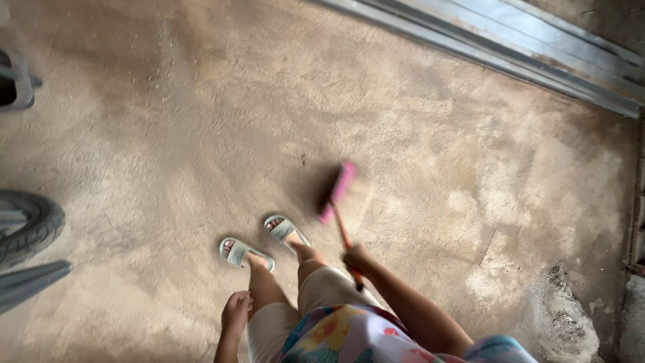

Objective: The person sweeps debris from a concrete floor into a dustpan using a broom. They then pick up a small piece of wire from the dustpan by hand.

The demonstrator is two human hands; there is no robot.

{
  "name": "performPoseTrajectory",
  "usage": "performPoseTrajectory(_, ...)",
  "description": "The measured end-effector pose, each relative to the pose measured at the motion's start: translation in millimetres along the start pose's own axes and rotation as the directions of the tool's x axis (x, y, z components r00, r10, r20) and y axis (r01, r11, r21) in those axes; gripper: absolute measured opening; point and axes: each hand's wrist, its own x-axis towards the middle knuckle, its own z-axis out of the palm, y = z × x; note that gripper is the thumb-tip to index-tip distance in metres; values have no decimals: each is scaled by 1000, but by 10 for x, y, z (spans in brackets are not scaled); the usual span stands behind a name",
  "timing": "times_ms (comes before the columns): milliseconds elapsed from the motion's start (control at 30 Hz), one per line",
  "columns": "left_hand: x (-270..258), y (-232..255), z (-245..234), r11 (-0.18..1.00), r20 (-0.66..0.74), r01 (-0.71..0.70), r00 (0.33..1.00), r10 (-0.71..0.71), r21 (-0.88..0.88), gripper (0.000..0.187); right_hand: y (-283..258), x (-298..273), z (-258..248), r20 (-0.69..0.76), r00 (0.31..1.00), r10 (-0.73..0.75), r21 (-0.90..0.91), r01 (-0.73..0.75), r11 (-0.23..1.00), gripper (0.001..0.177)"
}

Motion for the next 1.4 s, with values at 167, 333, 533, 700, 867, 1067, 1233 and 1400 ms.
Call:
performPoseTrajectory(167,-262,-317,-384,976,-100,217,972,-213,33,33,-1091,278,701,159,971,-181,154,156,976,19)
performPoseTrajectory(333,-242,-484,-630,942,-150,336,930,-334,-14,35,-974,75,134,172,979,-107,351,41,935,28)
performPoseTrajectory(533,71,-330,-580,957,-105,224,973,-207,184,35,59,-698,-1168,186,978,-98,479,-3,878,33)
performPoseTrajectory(700,498,-25,-408,987,-7,-108,994,108,-115,31,890,-858,-1271,110,989,97,495,-139,858,12)
performPoseTrajectory(867,653,80,-322,984,25,-126,991,130,-123,27,1093,-455,-1123,74,950,304,507,-299,809,14)
performPoseTrajectory(1067,384,-161,-452,996,-14,-2,1000,1,-92,28,520,120,-502,519,818,247,452,-508,733,15)
performPoseTrajectory(1233,85,-378,-578,994,-45,82,995,-85,-71,31,-492,434,559,150,983,109,-3,-110,994,3)
performPoseTrajectory(1400,22,-461,-568,978,-80,205,976,-201,43,30,-1220,396,892,280,949,-146,218,85,972,15)
